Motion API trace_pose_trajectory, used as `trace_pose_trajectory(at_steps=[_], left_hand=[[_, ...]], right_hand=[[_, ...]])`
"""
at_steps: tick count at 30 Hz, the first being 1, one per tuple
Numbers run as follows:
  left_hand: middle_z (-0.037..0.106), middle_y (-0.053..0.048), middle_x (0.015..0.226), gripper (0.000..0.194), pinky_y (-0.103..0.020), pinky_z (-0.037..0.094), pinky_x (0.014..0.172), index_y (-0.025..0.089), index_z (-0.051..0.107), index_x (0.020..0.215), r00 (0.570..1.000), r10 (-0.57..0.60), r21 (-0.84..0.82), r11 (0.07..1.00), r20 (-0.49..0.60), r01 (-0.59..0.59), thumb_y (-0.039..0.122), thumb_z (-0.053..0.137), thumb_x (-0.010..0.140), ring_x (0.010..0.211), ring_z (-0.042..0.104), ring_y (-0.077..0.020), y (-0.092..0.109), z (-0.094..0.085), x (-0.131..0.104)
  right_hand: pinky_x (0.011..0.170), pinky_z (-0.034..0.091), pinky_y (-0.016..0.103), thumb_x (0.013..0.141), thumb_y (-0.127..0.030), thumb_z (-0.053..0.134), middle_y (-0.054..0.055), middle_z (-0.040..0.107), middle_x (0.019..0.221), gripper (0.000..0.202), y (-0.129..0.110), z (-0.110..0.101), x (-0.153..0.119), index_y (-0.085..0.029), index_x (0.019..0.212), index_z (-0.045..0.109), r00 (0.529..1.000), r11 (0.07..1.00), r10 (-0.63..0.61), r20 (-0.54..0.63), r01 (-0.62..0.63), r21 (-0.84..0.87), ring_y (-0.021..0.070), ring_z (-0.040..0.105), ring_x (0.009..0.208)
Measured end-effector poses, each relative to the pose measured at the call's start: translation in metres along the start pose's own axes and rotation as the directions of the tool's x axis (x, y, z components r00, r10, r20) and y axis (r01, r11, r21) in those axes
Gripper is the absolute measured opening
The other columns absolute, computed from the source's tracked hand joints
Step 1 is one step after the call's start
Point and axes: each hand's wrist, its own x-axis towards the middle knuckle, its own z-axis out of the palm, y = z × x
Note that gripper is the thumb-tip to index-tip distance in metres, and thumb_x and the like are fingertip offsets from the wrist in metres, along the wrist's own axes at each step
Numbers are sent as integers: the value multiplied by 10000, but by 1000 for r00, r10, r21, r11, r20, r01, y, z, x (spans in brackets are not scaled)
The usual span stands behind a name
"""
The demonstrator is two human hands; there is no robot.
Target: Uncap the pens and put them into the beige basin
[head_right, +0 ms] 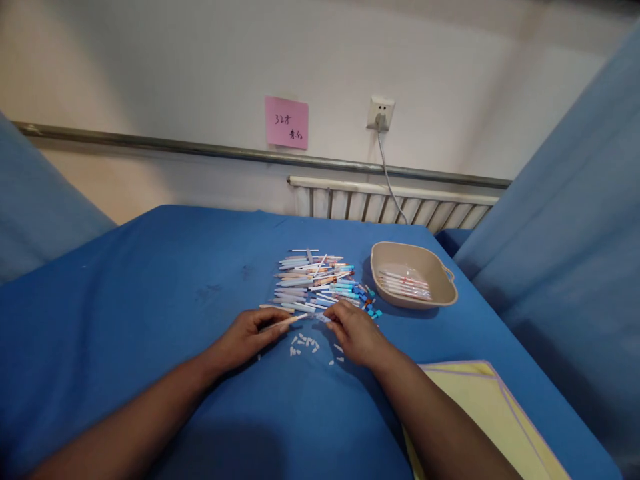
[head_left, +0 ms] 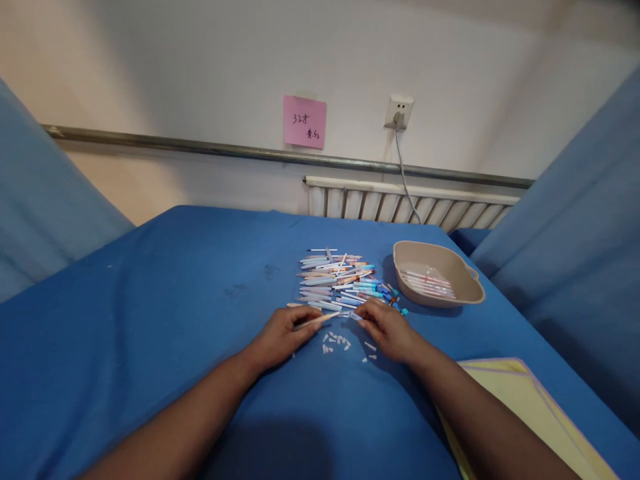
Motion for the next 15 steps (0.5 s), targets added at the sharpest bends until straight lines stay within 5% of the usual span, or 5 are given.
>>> trace_pose_trajectory(at_steps=[15], left_hand=[[683,-15,842,239,-249,446,714,201,699,949,995,29,55,998,91,-34,333,521,859,788,606,-184,-1,6,-1]], right_hand=[[890,405,344,904,-187,463,40,584,904,103,-5,2,-2,-204,962,547,989,984,-140,-48,145,105,172,539,896]])
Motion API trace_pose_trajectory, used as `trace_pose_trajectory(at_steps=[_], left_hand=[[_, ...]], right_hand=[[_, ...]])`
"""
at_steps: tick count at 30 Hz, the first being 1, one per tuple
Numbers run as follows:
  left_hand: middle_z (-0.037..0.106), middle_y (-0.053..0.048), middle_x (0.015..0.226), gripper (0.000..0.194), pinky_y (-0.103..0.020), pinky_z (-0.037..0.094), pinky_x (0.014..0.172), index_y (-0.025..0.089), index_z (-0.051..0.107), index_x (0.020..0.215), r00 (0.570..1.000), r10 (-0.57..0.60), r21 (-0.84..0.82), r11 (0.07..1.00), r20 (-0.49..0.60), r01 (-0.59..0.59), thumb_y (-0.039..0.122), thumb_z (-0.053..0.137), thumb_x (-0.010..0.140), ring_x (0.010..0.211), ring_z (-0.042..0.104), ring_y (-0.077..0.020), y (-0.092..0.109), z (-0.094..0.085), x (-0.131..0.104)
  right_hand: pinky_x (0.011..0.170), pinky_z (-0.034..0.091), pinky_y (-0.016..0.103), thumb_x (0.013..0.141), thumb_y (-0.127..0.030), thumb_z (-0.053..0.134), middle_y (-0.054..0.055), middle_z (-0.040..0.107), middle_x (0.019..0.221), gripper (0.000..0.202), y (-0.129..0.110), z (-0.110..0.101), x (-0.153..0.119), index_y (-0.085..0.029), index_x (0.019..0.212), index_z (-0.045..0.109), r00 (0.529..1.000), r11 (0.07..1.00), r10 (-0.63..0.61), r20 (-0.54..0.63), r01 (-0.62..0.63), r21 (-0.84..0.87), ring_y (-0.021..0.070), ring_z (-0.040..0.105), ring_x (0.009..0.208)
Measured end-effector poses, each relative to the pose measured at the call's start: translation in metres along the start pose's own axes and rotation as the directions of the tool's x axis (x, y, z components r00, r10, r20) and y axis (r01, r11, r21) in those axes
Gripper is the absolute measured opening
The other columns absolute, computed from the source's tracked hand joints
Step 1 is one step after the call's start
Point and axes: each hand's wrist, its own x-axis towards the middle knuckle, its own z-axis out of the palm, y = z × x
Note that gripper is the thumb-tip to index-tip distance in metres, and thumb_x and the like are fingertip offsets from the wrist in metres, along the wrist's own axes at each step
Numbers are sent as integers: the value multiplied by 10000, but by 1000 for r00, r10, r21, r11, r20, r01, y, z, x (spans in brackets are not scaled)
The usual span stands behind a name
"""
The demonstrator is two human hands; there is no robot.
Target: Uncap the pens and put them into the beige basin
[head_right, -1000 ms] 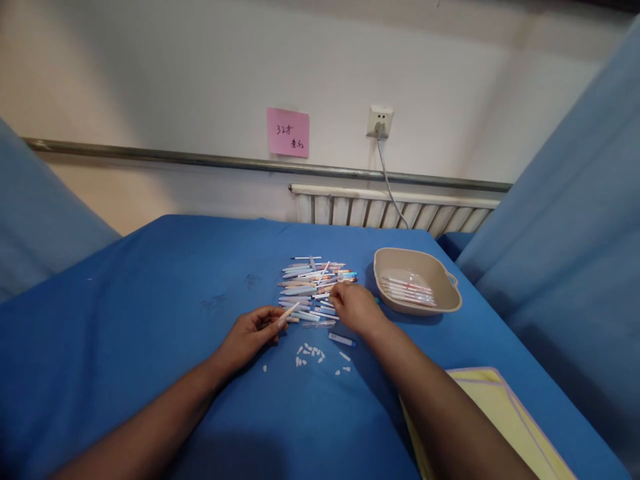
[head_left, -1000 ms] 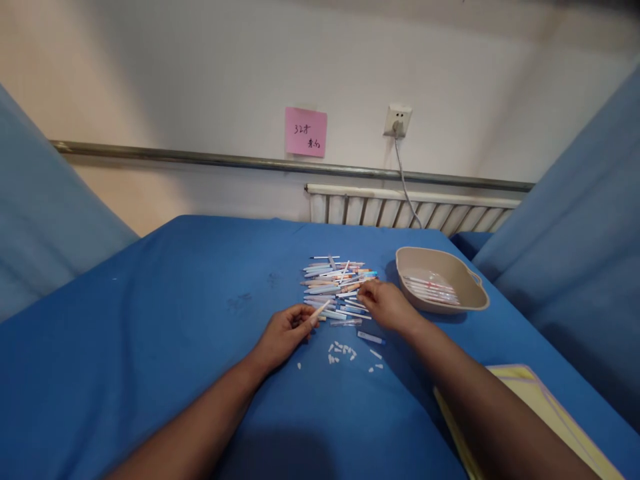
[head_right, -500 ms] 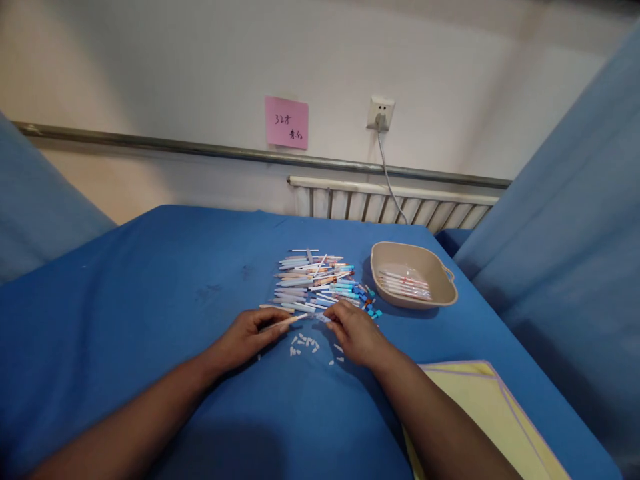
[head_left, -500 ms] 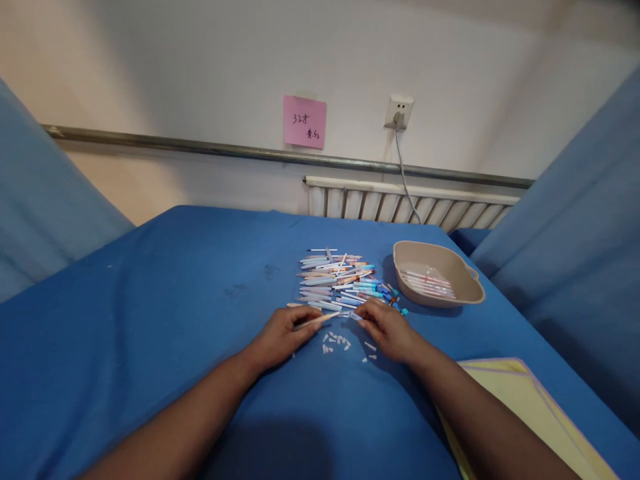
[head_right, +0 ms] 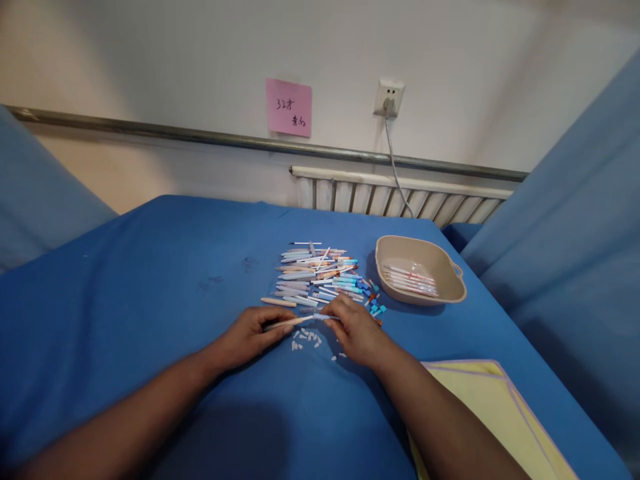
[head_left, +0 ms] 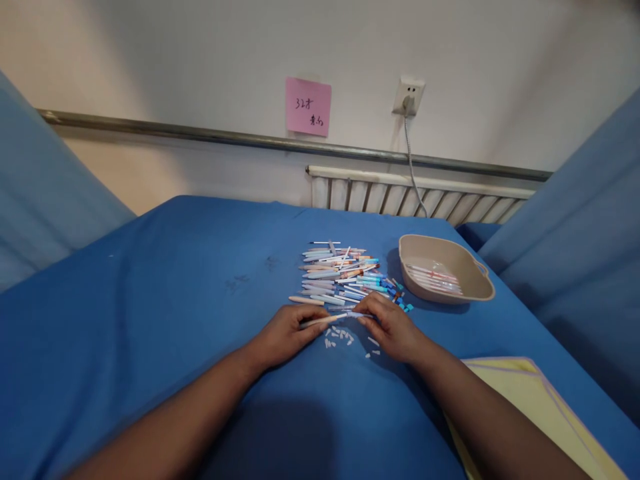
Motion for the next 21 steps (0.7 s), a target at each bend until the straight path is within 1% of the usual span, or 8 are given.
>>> trace_pose_trajectory(at_steps=[4,8,11,15,21], left_hand=[[681,-13,828,242,-242,447,698,201,700,945,1000,8,-2,1000,-2,-8,338,519,862,777,606,-180,1,1,-1],[685,-18,839,229,-241,448,704,196,700,938,1000,23,8,1000,10,-23,317,521,862,775,608,-177,2,2,-1],[686,-21,846,225,-243,450,712,195,699,946,1000,26,10,1000,9,-26,301,520,862,780,609,-176,3,2,-1],[694,-28,881,241,-246,460,738,175,694,963,1000,6,-25,1000,23,-6,321,534,857,815,617,-181,4,2,-2],[705,-37,916,276,-243,472,764,143,686,987,995,-37,-114,992,94,48,340,536,864,848,625,-178,7,1,-3]], right_hand=[[919,396,352,910,-184,460,41,582,913,128,-5,0,0,-210,993,554,1000,1000,-8,9,8,1,171,535,906],[852,441,316,909,-173,456,58,575,964,171,-10,3,0,-213,1038,561,999,1000,-7,38,7,2,173,536,928],[840,452,305,905,-160,462,62,570,983,197,-11,6,0,-214,1066,562,1000,1000,-10,25,10,-4,172,543,939],[818,464,299,901,-139,467,63,565,995,233,-11,7,0,-221,1096,565,999,998,-47,18,48,-27,169,552,929],[782,480,299,898,-138,478,62,567,973,247,-16,6,-1,-235,1103,574,997,997,-77,-10,77,-5,173,563,903]])
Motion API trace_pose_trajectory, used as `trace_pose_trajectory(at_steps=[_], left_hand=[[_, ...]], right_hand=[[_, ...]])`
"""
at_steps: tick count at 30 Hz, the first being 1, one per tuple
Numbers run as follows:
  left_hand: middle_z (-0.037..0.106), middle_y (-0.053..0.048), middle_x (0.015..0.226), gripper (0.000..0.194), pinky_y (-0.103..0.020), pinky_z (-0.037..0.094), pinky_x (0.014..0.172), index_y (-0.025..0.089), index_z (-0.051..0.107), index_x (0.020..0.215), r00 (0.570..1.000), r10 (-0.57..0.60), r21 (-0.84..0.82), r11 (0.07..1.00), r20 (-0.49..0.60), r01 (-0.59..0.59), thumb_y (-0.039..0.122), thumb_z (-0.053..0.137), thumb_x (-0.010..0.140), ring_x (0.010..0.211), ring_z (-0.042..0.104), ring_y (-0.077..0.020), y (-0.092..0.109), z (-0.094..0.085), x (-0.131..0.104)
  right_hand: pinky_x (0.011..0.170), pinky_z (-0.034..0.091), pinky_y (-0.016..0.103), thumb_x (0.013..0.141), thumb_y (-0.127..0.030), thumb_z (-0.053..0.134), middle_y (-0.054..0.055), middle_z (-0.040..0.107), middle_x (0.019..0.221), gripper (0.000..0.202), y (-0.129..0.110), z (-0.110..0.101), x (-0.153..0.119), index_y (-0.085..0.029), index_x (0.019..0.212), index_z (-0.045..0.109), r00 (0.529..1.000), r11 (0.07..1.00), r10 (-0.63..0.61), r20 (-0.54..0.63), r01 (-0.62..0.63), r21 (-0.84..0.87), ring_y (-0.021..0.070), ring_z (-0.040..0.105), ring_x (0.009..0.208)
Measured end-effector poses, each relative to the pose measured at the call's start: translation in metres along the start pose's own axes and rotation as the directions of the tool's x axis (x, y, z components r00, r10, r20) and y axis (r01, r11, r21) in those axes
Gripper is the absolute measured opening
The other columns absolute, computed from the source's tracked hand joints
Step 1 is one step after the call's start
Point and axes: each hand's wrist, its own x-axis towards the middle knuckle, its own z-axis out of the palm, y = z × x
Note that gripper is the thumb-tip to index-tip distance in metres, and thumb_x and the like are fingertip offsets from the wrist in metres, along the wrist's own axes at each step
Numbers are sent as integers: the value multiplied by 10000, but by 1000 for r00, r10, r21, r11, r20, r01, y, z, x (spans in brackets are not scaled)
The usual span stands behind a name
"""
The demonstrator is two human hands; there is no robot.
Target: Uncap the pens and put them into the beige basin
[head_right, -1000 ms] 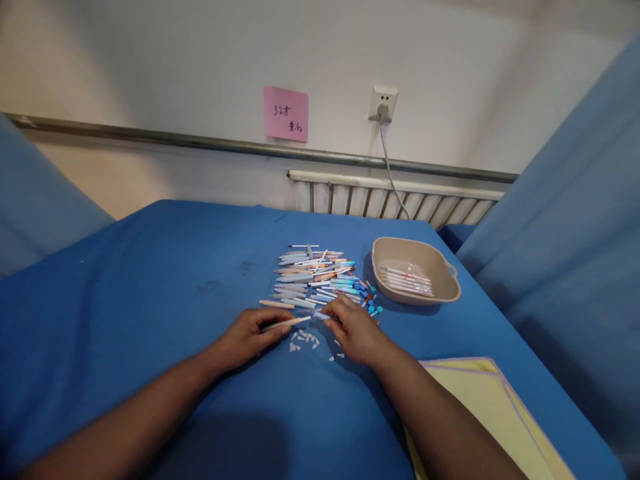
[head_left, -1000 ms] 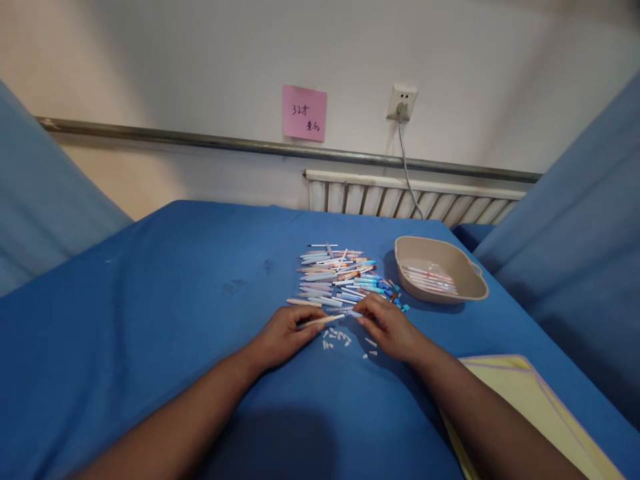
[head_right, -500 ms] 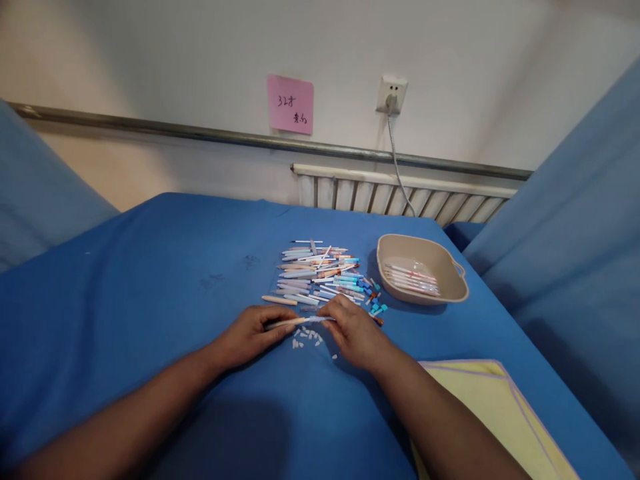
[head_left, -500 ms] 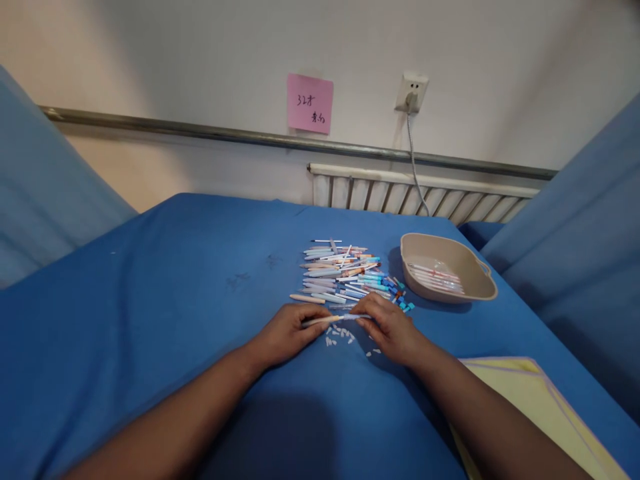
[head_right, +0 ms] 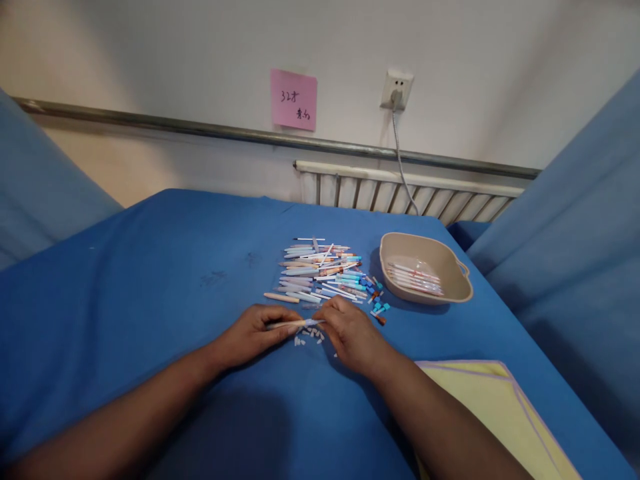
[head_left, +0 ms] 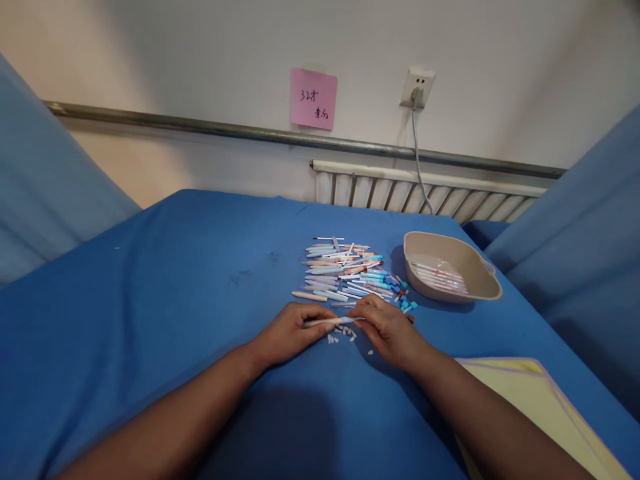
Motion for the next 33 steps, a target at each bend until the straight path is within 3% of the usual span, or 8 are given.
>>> trace_pose_trajectory(at_steps=[6,10,15,20,24,27,29,33], left_hand=[[710,-41,905,251,-236,478,762,140,696,962,999,31,8,999,-33,-31,322,565,850,833,632,-172,0,1,-1],[708,-36,885,238,-225,471,739,152,697,970,993,87,83,993,-76,-81,315,576,846,800,631,-159,-2,3,-1],[699,-30,886,237,-231,468,744,150,684,968,997,56,85,995,-60,-51,310,543,863,810,625,-162,-1,4,0],[694,-28,878,230,-228,464,736,147,679,960,998,43,76,996,-56,-38,303,545,858,812,622,-164,0,5,-1],[691,-30,857,244,-224,461,711,146,677,966,998,45,97,994,-45,-41,321,547,858,779,616,-159,0,6,-1],[687,-30,841,256,-221,456,700,146,676,958,998,49,111,993,-40,-45,341,540,863,770,611,-158,0,6,-1],[686,-29,848,258,-221,454,707,152,674,961,998,49,114,992,-38,-44,346,532,869,782,612,-160,0,6,-1],[687,-26,855,256,-219,454,709,158,669,969,998,48,113,993,-36,-44,353,540,864,786,613,-158,-1,7,-2]], right_hand=[[751,470,286,907,-168,478,54,595,901,192,-7,-1,1,-221,1048,596,1000,1000,14,-13,-14,9,167,577,852],[712,456,265,927,-218,452,34,625,844,165,-5,2,1,-213,995,602,996,996,90,-25,-90,-3,154,595,796],[713,453,275,898,-289,514,35,654,892,251,-4,8,0,-203,1133,521,974,973,225,-22,-223,50,164,608,799],[666,419,253,885,-248,523,26,607,826,66,-7,9,1,-193,912,548,990,990,144,-9,-144,8,150,567,756],[651,398,258,934,-296,442,17,587,726,221,-6,7,2,-195,783,566,990,990,130,48,-127,-53,147,556,706],[673,413,259,907,-321,497,21,615,813,140,-7,7,1,-200,917,566,984,985,174,23,-174,-12,149,569,739],[672,419,257,854,-312,577,28,617,886,191,-7,8,1,-198,1001,534,981,981,192,-9,-192,25,152,571,763],[670,404,256,895,-259,504,21,601,789,95,-8,9,1,-196,848,558,990,990,140,18,-140,10,151,561,746]])
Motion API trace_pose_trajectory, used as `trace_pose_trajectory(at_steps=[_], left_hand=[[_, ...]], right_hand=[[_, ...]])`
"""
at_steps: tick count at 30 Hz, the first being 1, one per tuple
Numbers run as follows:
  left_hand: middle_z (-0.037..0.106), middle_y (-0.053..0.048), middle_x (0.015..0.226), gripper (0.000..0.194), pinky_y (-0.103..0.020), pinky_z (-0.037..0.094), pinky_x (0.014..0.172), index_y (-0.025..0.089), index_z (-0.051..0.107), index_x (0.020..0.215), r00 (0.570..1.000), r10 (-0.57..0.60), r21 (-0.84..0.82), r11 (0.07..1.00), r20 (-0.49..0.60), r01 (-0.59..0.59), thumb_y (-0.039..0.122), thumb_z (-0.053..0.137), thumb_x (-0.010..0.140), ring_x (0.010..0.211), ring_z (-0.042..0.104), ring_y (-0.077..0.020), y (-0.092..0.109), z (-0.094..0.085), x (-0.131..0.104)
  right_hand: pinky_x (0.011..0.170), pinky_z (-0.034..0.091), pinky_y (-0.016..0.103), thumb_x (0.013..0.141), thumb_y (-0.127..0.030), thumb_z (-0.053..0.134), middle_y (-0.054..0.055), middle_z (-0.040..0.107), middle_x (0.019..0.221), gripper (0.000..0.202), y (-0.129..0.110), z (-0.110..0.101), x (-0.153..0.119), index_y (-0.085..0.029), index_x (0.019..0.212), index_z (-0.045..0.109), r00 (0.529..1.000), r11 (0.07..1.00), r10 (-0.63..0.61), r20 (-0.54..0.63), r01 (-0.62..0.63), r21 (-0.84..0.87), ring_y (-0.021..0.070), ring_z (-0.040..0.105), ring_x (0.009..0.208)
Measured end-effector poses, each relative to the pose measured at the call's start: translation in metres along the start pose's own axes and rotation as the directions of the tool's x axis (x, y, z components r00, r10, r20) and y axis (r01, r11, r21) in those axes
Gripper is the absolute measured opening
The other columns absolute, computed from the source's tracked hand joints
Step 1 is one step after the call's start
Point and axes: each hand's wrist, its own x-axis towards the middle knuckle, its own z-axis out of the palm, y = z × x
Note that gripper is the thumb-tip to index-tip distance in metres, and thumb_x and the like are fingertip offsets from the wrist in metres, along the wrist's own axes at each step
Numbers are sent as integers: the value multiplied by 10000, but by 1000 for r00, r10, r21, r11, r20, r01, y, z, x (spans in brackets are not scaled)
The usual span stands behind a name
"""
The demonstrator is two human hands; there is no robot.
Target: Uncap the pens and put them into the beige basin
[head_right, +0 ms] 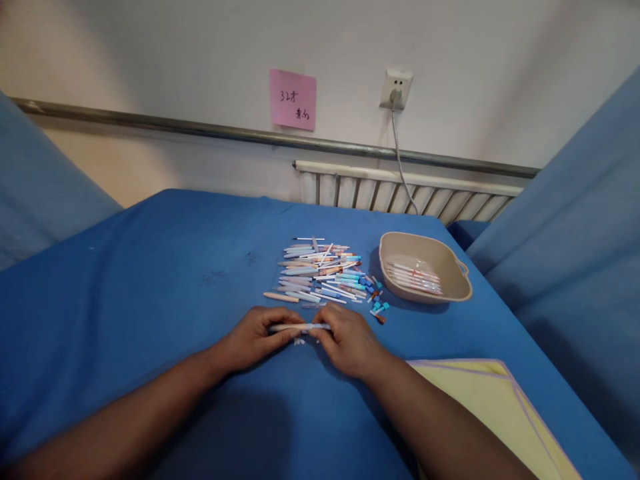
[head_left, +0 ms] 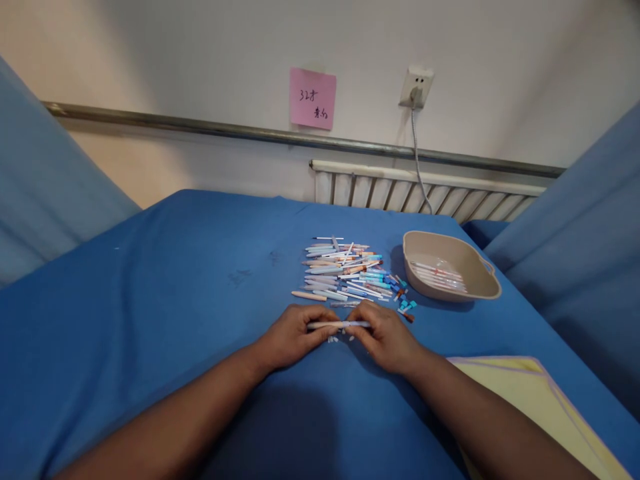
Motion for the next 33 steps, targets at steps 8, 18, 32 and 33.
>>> trace_pose_trajectory(at_steps=[8,18,32,33], left_hand=[[674,-19,825,239,-210,446,688,155,669,949,1000,8,12,1000,-16,-7,332,534,864,753,601,-147,2,-1,0],[692,-21,859,220,-229,458,730,163,680,942,996,-4,-22,1000,-86,2,326,574,839,799,620,-161,-1,-3,1],[691,-19,851,227,-225,458,722,163,672,948,1000,1,18,1000,-13,0,333,555,853,798,619,-158,3,-1,1],[691,-14,843,219,-220,454,712,168,674,945,1000,10,41,999,-11,-9,327,557,852,785,619,-155,3,-2,1]], right_hand=[[629,409,245,819,-289,612,5,607,829,215,-2,1,0,-203,993,521,993,989,120,-17,-118,87,139,554,701],[601,444,233,820,-286,612,-13,630,742,191,2,5,2,-199,988,583,986,933,160,-39,-138,332,126,574,646],[558,383,214,828,-336,600,-10,647,659,176,1,2,2,-184,750,640,990,986,116,-86,-104,131,115,563,591],[555,378,215,841,-340,581,-10,640,646,199,1,2,2,-184,730,636,990,988,116,-80,-106,115,114,559,583]])
